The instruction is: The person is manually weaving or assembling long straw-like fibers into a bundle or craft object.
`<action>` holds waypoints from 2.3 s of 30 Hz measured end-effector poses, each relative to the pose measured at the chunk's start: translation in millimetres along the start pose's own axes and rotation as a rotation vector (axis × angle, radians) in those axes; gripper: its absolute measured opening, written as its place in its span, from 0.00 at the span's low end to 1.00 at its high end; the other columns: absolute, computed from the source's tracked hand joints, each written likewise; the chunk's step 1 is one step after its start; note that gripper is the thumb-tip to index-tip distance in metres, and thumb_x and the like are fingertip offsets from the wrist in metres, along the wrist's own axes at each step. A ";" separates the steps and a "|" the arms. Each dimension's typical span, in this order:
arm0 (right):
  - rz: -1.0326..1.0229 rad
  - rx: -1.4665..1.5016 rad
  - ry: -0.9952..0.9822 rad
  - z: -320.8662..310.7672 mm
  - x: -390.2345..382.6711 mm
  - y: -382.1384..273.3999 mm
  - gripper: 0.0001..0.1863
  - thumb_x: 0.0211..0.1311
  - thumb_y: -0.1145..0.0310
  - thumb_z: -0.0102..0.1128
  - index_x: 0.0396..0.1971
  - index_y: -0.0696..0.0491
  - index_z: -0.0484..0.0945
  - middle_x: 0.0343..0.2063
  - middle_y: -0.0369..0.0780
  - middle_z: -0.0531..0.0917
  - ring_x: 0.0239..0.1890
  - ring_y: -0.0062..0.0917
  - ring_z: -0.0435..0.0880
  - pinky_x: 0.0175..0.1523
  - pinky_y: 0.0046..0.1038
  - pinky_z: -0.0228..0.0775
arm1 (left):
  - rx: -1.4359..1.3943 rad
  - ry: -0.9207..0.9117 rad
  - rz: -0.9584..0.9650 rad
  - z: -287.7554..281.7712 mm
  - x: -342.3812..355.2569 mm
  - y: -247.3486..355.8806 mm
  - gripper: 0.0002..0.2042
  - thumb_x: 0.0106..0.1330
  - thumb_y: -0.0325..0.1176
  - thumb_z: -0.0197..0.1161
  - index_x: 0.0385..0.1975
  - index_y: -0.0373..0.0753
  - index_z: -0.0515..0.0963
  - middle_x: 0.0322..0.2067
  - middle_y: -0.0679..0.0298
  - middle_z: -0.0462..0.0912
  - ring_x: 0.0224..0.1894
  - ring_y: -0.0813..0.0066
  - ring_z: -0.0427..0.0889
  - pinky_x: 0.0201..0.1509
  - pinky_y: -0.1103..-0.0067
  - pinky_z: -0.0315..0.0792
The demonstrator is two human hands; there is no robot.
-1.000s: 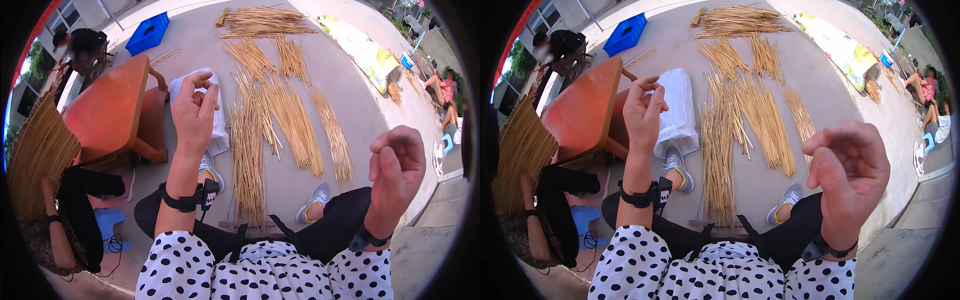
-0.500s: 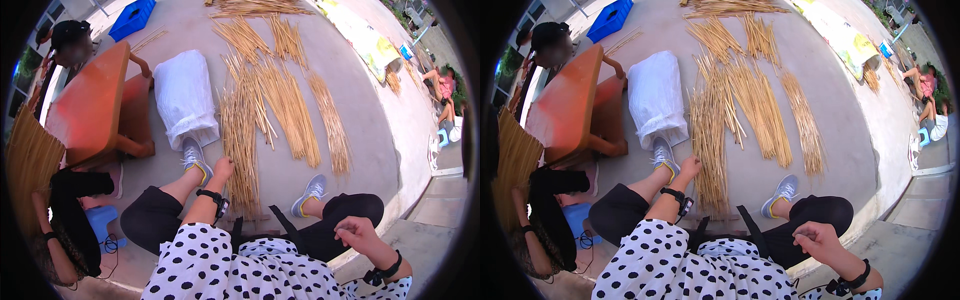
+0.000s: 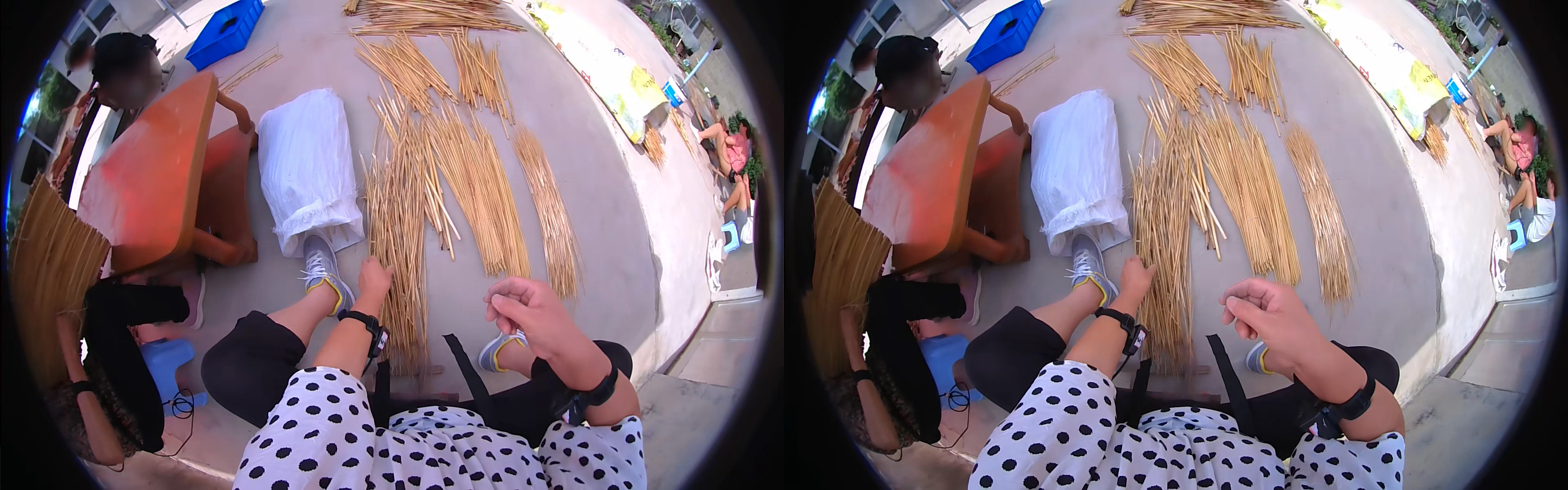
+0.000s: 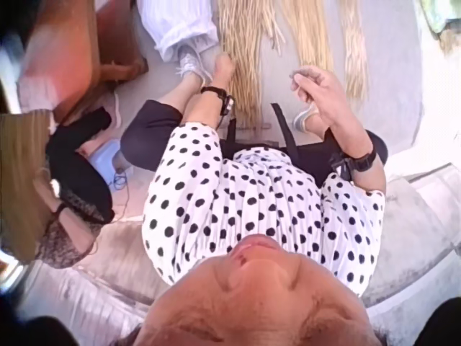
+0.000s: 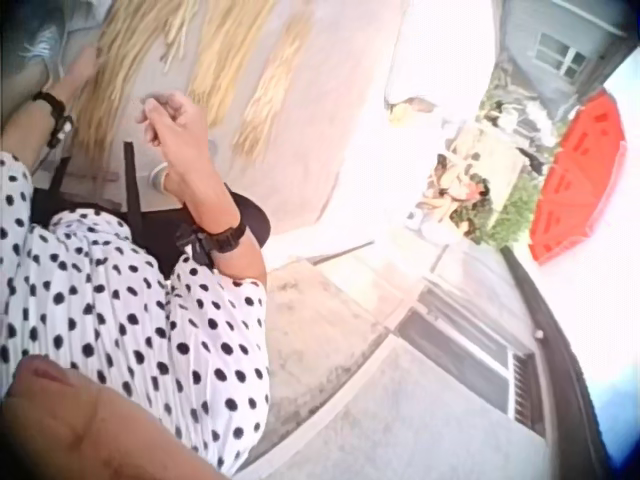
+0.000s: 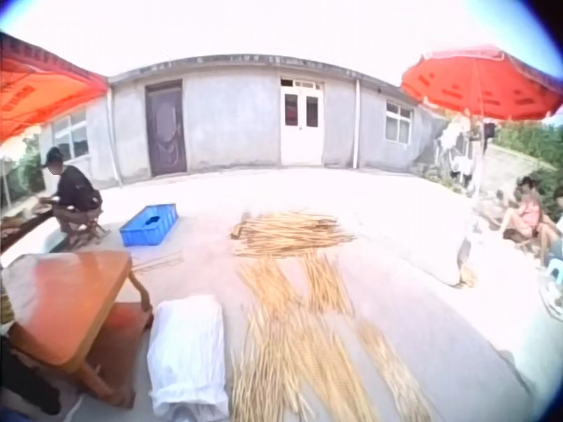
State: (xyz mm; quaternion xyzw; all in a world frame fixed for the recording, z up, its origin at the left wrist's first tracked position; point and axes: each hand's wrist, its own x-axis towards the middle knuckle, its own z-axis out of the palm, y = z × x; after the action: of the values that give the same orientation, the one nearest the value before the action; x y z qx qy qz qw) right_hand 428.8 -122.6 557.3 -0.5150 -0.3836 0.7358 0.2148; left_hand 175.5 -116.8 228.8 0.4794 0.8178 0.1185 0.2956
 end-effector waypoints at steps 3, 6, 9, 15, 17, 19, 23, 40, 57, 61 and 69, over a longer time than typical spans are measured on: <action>-0.042 0.033 0.023 -5.2 -3.6 -1.8 0.07 0.60 0.73 0.50 0.35 0.59 0.75 0.24 0.36 0.78 0.19 0.12 0.70 0.25 0.14 0.61 | 0.027 -0.010 -0.127 6.0 -11.5 13.4 0.23 0.51 0.41 0.64 0.41 0.32 0.69 0.43 0.50 0.71 0.50 0.55 0.70 0.52 0.69 0.67; -0.066 0.045 0.064 -5.4 -6.4 -7.3 0.07 0.60 0.73 0.50 0.35 0.59 0.75 0.23 0.36 0.78 0.19 0.12 0.71 0.25 0.14 0.62 | 0.081 -0.047 -0.184 15.8 -13.7 9.3 0.24 0.50 0.41 0.65 0.43 0.32 0.69 0.45 0.52 0.71 0.50 0.58 0.71 0.52 0.69 0.68; -0.083 0.093 0.080 -4.9 -5.5 -7.5 0.07 0.60 0.73 0.50 0.34 0.59 0.75 0.23 0.36 0.78 0.19 0.12 0.71 0.25 0.14 0.62 | 0.129 -0.023 -0.162 22.8 -13.0 -3.4 0.24 0.50 0.41 0.64 0.43 0.33 0.68 0.43 0.52 0.73 0.46 0.56 0.74 0.48 0.68 0.70; -0.200 0.020 0.102 -6.8 -5.5 -18.7 0.07 0.59 0.74 0.50 0.34 0.59 0.75 0.22 0.37 0.78 0.18 0.12 0.70 0.24 0.14 0.62 | 0.072 -0.015 -0.197 16.0 -9.7 -5.6 0.12 0.53 0.33 0.56 0.34 0.33 0.73 0.33 0.49 0.79 0.37 0.52 0.79 0.42 0.64 0.72; -0.211 -0.005 0.119 -6.3 -8.7 -19.6 0.07 0.59 0.74 0.50 0.34 0.60 0.75 0.22 0.36 0.78 0.18 0.12 0.70 0.24 0.14 0.62 | -0.009 -0.001 -0.122 19.9 -15.7 -8.1 0.10 0.53 0.32 0.54 0.31 0.33 0.75 0.32 0.47 0.79 0.38 0.53 0.79 0.42 0.62 0.71; -0.214 -0.028 0.131 -4.4 -7.9 -14.6 0.07 0.59 0.73 0.50 0.33 0.60 0.75 0.22 0.36 0.78 0.18 0.12 0.70 0.24 0.14 0.62 | -0.019 0.006 -0.090 26.8 -22.0 -18.2 0.10 0.54 0.31 0.53 0.32 0.33 0.74 0.30 0.47 0.79 0.36 0.56 0.80 0.39 0.64 0.72; -0.257 -0.028 0.127 1.8 -10.2 -22.9 0.08 0.59 0.72 0.51 0.34 0.60 0.75 0.22 0.35 0.78 0.19 0.11 0.69 0.24 0.14 0.60 | -0.566 -0.128 -0.252 24.2 -30.0 -28.3 0.09 0.58 0.27 0.49 0.36 0.33 0.71 0.25 0.51 0.79 0.26 0.65 0.81 0.27 0.71 0.73; -0.306 -0.166 0.072 6.6 24.1 -9.7 0.09 0.57 0.72 0.53 0.35 0.60 0.75 0.23 0.36 0.78 0.19 0.12 0.70 0.24 0.15 0.61 | -0.765 0.130 -0.113 49.1 -38.5 -74.3 0.12 0.63 0.38 0.48 0.26 0.35 0.71 0.16 0.62 0.69 0.17 0.72 0.69 0.22 0.76 0.62; -0.559 -0.597 0.075 17.5 16.0 0.7 0.08 0.56 0.72 0.53 0.32 0.61 0.75 0.20 0.35 0.78 0.18 0.13 0.73 0.24 0.17 0.65 | -1.189 -0.106 -0.253 -2.3 -59.0 -20.6 0.08 0.65 0.34 0.46 0.30 0.37 0.68 0.14 0.68 0.67 0.10 0.79 0.64 0.11 0.81 0.58; -0.541 -0.596 0.085 13.9 14.1 6.2 0.08 0.56 0.72 0.53 0.32 0.60 0.76 0.20 0.35 0.78 0.18 0.13 0.73 0.24 0.17 0.65 | -0.962 -0.115 -0.240 -4.3 -56.1 -23.1 0.07 0.64 0.33 0.46 0.30 0.37 0.69 0.14 0.68 0.66 0.10 0.79 0.64 0.13 0.81 0.60; -0.521 -0.606 0.081 20.3 14.6 0.0 0.07 0.55 0.73 0.54 0.31 0.60 0.76 0.20 0.37 0.79 0.19 0.15 0.75 0.26 0.17 0.67 | -0.417 0.069 -0.098 36.5 3.9 -102.2 0.10 0.59 0.34 0.53 0.33 0.33 0.71 0.19 0.63 0.73 0.17 0.75 0.71 0.19 0.76 0.67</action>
State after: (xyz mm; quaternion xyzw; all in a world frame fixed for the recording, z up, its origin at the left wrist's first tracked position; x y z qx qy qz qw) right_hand 404.5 -119.2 552.2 -0.4691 -0.6922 0.4894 0.2475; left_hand 122.9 -169.1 149.6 0.3633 0.8075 0.2867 0.3657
